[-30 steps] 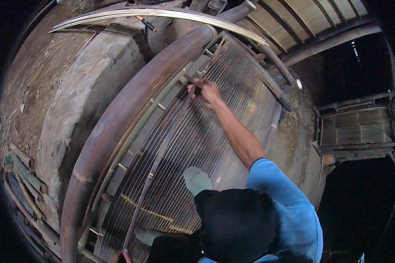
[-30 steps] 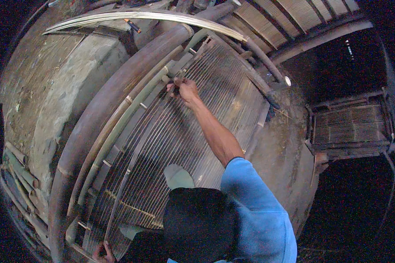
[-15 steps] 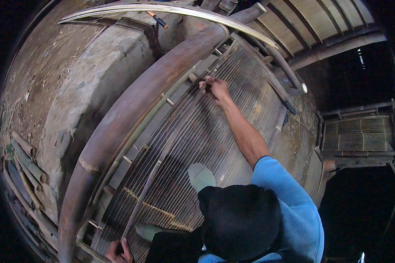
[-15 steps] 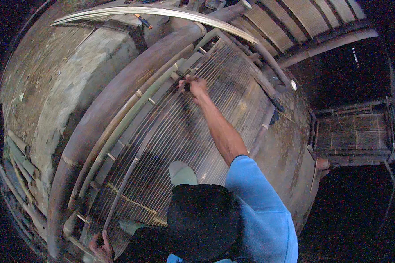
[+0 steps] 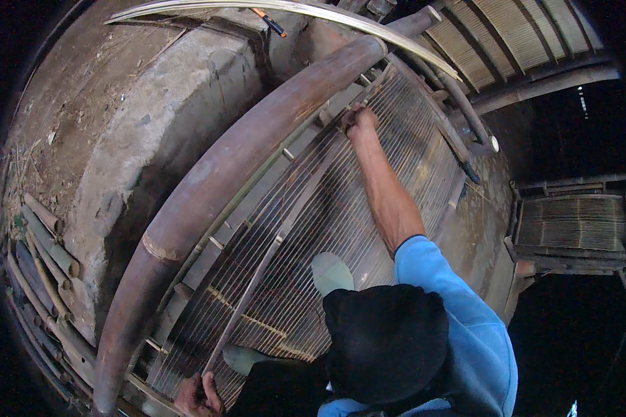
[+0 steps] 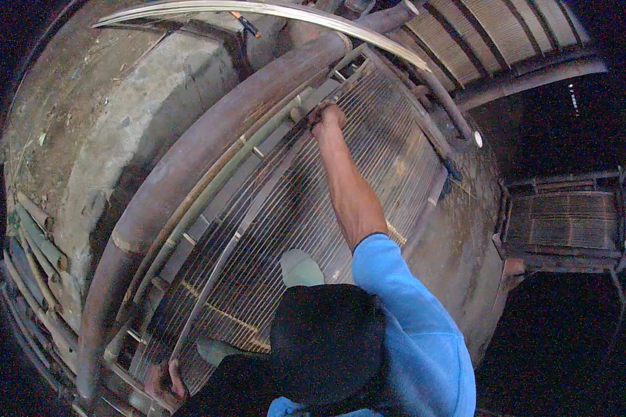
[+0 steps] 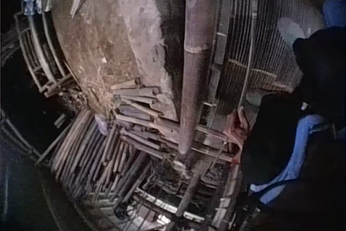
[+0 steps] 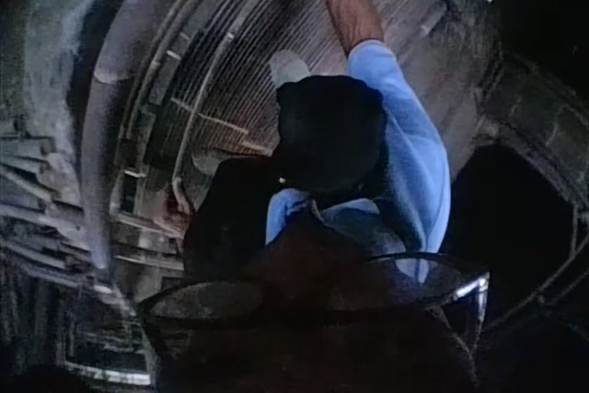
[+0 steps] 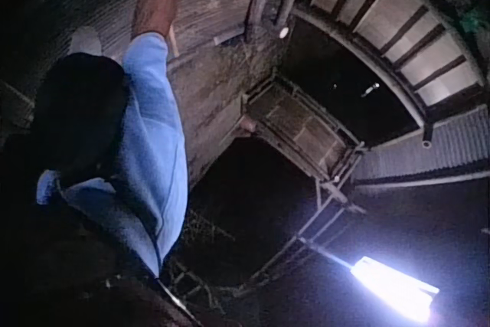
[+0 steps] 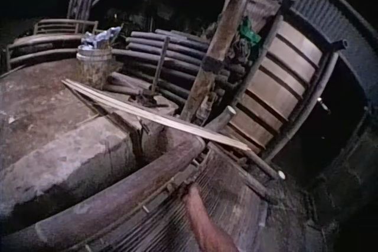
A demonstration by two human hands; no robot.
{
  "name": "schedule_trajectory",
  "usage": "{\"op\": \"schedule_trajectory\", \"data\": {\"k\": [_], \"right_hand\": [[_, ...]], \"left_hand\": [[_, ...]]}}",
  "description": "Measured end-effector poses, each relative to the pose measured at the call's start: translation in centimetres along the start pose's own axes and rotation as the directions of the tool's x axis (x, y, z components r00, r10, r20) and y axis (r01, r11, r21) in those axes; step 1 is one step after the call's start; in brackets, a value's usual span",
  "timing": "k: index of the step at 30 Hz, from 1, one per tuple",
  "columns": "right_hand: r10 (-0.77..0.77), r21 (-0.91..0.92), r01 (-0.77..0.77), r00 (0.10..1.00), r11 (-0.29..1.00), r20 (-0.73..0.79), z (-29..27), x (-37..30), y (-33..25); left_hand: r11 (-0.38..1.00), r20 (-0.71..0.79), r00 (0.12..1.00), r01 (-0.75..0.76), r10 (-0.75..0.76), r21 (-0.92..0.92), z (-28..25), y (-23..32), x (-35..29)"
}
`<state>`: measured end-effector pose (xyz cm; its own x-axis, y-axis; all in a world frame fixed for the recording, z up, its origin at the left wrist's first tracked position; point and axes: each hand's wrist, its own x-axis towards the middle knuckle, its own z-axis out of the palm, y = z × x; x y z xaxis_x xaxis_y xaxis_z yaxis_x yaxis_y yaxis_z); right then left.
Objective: The person weaves thin bamboo strips into a mat using a frame and thread, adding strips from a bundle one at a time.
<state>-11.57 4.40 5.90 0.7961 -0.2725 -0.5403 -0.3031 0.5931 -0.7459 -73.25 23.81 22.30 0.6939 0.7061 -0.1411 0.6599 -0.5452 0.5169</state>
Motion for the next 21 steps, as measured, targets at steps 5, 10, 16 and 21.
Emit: {"op": "schedule_trajectory", "data": {"k": [5,10,16,21], "right_hand": [[0.021,-0.160,-0.031,0.998,0.987,-0.061,-1.5,2.5,-0.5],[-0.062,-0.204,0.058,0.998,0.977,-0.013,-2.1,10.3,-5.1],[0.018,-0.588,0.278,0.894,0.760,0.447,-1.0,6.0,1.3],[0.181,-0.726,0.521,0.742,0.448,0.645,-3.6,-2.4,-1.7]], "left_hand": [[0.981,-0.230,0.959,-0.184,0.166,-0.057,1.9,0.2,-0.1],[0.980,0.069,0.981,-0.174,0.181,-0.095,1.9,3.4,2.7],[0.997,-0.195,0.979,-0.064,0.055,-0.042,3.0,-0.4,3.5],[0.917,-0.015,0.999,-0.021,0.030,0.398,6.2,-6.1,6.9]]}}
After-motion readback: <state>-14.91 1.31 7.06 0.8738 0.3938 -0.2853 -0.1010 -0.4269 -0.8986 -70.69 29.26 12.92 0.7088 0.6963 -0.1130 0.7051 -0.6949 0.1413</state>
